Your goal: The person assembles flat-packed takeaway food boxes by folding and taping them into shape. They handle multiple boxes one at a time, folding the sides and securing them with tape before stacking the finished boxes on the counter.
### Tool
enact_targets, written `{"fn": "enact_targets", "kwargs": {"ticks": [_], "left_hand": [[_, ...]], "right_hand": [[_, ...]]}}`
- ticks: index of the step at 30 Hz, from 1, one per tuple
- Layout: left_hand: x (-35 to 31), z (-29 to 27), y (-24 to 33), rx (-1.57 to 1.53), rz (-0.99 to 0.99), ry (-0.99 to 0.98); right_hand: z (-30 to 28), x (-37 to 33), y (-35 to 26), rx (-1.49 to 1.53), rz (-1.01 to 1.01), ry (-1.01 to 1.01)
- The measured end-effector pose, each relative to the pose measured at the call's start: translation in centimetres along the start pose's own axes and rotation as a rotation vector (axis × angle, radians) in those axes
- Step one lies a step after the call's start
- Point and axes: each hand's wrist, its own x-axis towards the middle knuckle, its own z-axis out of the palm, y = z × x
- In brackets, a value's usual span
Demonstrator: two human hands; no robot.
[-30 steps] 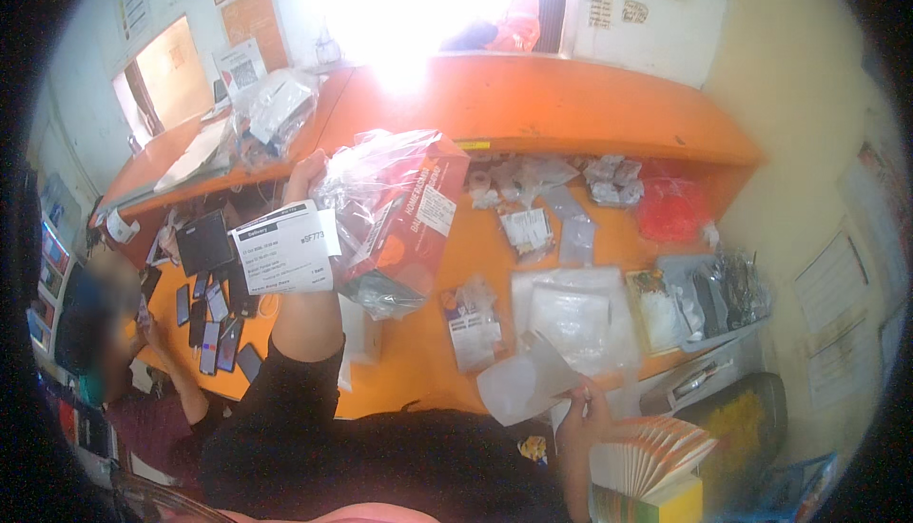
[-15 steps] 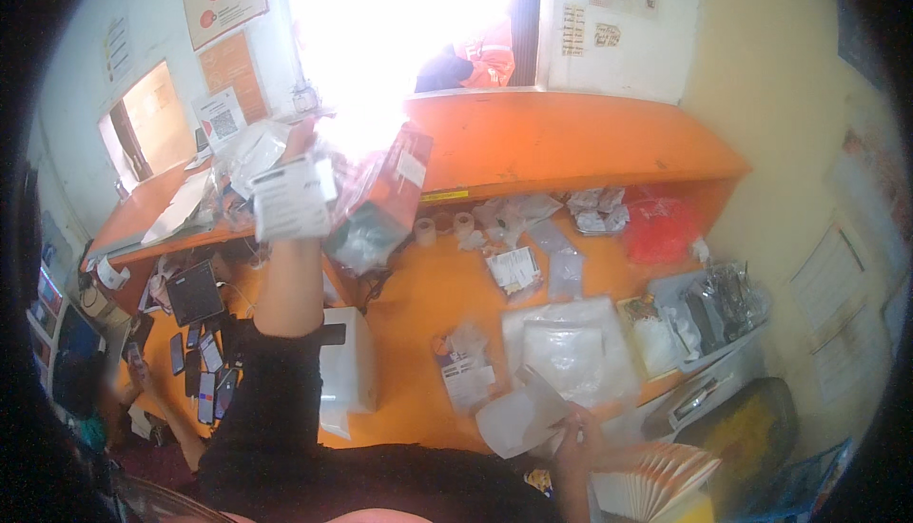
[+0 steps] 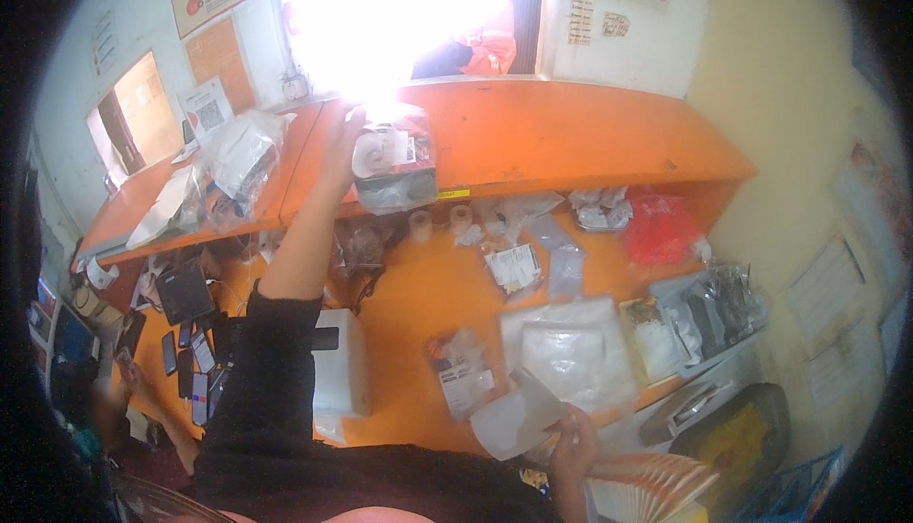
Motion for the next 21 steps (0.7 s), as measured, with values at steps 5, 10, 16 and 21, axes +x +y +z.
{"fn": "enact_targets", "kwargs": {"ticks": [5,10,16,21], "left_hand": [[-5.2,-1.4,3.5,0.549,0.562,0.008],[-7.3,-1.2,5.6,0.918,0.868,-0.063],[-6.8,-2.2,6.2,1.127,0.804,-0.052],[-7.6,-3.0,6.0,0.99,0.368,0.02]], "right_hand": [[1.0,0.7,-0.3,0.009,-0.009,-0.022],[1.7,1.2,-1.4,0.01,0.079,-0.068],[2.2,1.4,-1.3,0.034,0.087,-0.11],[2.2,1.5,-0.5,0.037,0.0,-0.09]]}}
